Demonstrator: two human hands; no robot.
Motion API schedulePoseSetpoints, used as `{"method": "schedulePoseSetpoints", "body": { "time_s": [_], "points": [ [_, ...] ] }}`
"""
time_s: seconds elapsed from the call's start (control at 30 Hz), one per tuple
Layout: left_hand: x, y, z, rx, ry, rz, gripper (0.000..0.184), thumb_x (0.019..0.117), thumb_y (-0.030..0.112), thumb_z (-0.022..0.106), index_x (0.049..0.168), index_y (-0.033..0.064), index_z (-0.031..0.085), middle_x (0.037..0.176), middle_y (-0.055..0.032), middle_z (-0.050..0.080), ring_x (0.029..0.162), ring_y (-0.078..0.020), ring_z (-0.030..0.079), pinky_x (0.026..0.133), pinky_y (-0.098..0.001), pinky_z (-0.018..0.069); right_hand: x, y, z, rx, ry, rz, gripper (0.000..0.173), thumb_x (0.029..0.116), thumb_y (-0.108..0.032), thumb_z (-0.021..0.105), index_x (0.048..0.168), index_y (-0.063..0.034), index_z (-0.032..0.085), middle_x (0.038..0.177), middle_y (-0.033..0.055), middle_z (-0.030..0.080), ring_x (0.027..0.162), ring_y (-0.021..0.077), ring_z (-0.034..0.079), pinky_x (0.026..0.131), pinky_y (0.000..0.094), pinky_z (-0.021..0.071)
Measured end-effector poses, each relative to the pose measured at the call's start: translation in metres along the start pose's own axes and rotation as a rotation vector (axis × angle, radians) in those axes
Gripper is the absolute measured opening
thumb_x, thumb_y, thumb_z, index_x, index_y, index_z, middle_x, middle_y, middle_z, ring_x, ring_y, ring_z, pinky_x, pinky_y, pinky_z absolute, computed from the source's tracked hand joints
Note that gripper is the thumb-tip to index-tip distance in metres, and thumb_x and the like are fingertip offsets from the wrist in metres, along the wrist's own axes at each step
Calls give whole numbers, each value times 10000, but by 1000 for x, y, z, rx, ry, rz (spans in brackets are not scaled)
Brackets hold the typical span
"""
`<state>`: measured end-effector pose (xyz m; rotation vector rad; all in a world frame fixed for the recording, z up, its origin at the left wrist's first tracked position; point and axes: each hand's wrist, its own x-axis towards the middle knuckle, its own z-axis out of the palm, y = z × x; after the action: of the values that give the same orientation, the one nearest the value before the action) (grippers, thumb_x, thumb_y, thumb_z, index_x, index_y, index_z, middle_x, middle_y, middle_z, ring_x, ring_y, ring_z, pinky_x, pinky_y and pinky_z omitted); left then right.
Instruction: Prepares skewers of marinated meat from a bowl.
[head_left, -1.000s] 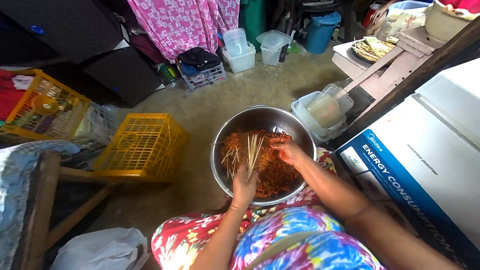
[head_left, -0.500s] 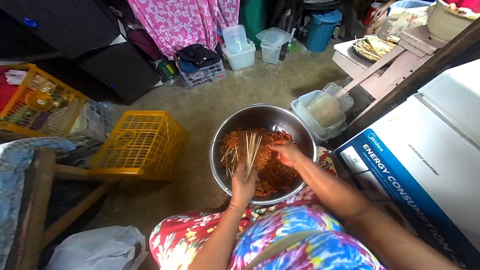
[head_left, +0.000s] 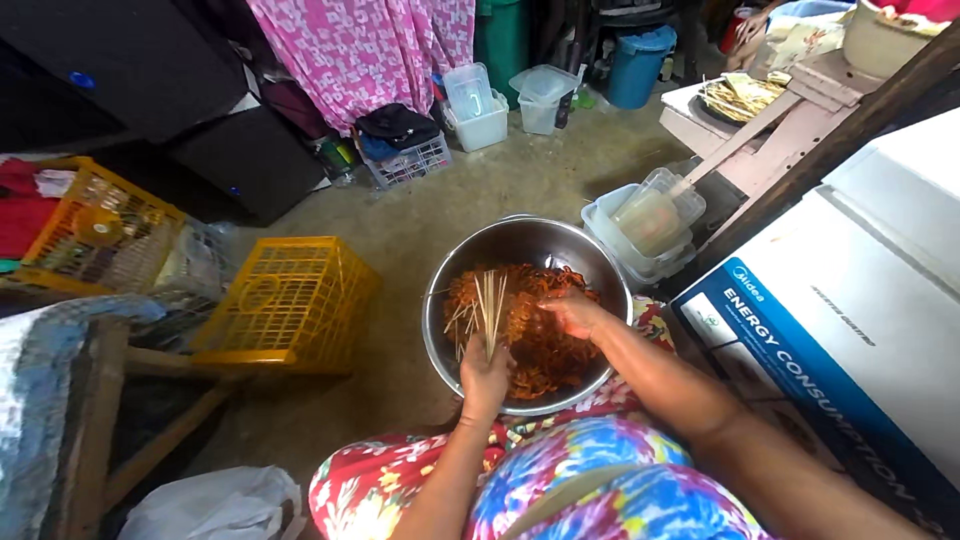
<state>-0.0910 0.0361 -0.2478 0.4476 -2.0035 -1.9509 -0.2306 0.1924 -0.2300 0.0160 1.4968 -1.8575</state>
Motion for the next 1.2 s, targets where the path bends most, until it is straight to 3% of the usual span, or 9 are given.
{"method": "schedulePoseSetpoints", "body": {
  "time_s": [0.17,0.4,0.5,0.6,0.7,0.9,0.97,1.1,1.2],
  "points": [
    [0,1,1,-32,13,-7,215,935,-38,510,1149,-34,535,673,-2,634,542,-89,619,512,-231,531,-2,1,0,-71,-32,-29,111,1015,0,486,986,-9,592,806,26,632,694,128,631,680,292,570],
    [0,0,0,-34,-7,-8,209,936,-34,506,1144,-27,531,667,1,631,548,-85,622,520,-230,533,0,4,3,-151,18,-87,157,983,28,472,891,-31,584,727,5,592,622,110,587,625,273,545],
    [0,1,0,-43,12,-22,206,943,-40,506,1148,-32,531,666,-11,632,538,-97,620,503,-232,528,1,7,1,-355,17,-123,203,984,18,466,963,8,667,862,39,654,731,109,611,707,289,542],
    [1,1,0,-65,31,-51,209,950,-47,508,1158,-35,522,663,-19,633,523,-101,616,477,-231,519,3,7,0,-574,14,-175,201,960,-3,574,1123,46,680,1101,127,688,971,137,647,902,324,535],
    [1,2,0,-82,21,-46,194,954,-47,498,1147,-27,515,654,-14,629,517,-99,614,475,-229,518,3,9,3,-450,49,-321,313,958,-15,642,1251,96,619,1206,195,668,1062,161,669,967,303,550],
    [0,3,0,-58,-17,-50,212,961,-35,490,1172,-35,509,663,-19,624,530,-108,621,478,-238,523,7,12,0,-377,88,-510,221,957,11,623,1160,80,679,1133,160,708,1034,124,678,941,278,557],
    [-1,4,0,-62,-26,-48,221,958,-35,492,1178,-35,509,667,-18,628,534,-107,623,482,-238,526,7,12,0,-384,114,-515,169,970,-13,622,1095,71,698,1047,129,722,958,98,686,895,269,570],
    [-1,2,0,-68,-44,-17,229,928,-37,511,1156,-24,522,670,-6,632,534,-94,618,490,-228,521,7,9,4,-203,154,-360,116,995,-34,612,1026,60,674,940,85,689,850,95,657,801,281,567],
    [-2,2,0,-51,-62,-8,224,909,-35,541,1133,-21,540,687,1,640,539,-86,617,496,-222,521,3,2,8,17,138,-188,118,1020,-30,578,1091,59,610,934,95,670,784,142,672,731,317,598]
  ]
}}
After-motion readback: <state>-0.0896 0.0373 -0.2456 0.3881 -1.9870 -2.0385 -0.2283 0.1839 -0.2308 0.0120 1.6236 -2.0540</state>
